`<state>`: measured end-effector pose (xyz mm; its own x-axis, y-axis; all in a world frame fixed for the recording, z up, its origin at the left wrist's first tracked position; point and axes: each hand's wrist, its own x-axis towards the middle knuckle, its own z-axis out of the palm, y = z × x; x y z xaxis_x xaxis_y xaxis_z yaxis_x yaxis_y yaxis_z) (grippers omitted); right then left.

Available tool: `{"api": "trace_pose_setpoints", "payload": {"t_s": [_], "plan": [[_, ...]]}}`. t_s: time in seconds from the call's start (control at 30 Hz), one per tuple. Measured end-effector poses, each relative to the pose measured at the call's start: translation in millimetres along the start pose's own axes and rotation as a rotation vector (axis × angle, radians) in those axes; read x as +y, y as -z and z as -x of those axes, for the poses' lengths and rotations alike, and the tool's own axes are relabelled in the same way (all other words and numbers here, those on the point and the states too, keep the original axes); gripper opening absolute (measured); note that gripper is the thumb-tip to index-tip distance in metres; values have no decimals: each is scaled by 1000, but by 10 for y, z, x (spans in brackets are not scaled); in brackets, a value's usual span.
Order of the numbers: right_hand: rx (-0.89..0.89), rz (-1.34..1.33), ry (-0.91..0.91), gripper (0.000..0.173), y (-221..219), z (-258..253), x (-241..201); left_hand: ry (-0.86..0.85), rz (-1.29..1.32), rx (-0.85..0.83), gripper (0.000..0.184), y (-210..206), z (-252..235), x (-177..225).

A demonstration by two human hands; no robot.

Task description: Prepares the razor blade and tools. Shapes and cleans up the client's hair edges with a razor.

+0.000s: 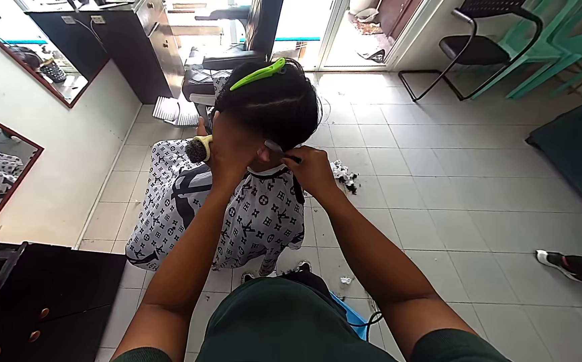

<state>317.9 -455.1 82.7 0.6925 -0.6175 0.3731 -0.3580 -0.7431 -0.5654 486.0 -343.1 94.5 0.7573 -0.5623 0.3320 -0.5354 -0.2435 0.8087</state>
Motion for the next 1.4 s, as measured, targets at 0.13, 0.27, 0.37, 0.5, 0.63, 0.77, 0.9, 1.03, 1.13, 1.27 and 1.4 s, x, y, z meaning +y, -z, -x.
{"api": "trace_pose_setpoints", "payload": {"t_s": [0.13,0.27,0.37,0.5,0.63,0.77,0.9,1.03,1.13,1.27,1.4], "plan": [[-6,-35,11,17,-56,20,9,-17,-10,-1,123,8,6,0],[-8,-81,-17,19,-57,13,23,3,-4,-9,123,10,2,13],[13,-102,-10,17,-74,15,40,-2,-7,6,123,-1,-4,-4],[-21,-111,17,17,-131,30,41,4,-30,-5,123,5,1,20],[18,-145,1,16,-149,43,57,-2,-17,5,121,11,-6,33],[26,-155,6,16,-181,38,81,2,-22,9,122,3,-7,24],[22,-150,10,16,-156,26,84,17,-29,-1,122,5,-9,32],[34,-140,-2,17,-133,31,102,10,-24,-2,123,4,-13,24],[16,-147,14,16,-149,23,81,9,-22,-3,122,2,-8,19],[25,-145,14,17,-132,19,97,26,-8,-15,123,14,-4,43],[34,-139,14,17,-138,14,112,21,-28,-10,123,12,-8,25]]}}
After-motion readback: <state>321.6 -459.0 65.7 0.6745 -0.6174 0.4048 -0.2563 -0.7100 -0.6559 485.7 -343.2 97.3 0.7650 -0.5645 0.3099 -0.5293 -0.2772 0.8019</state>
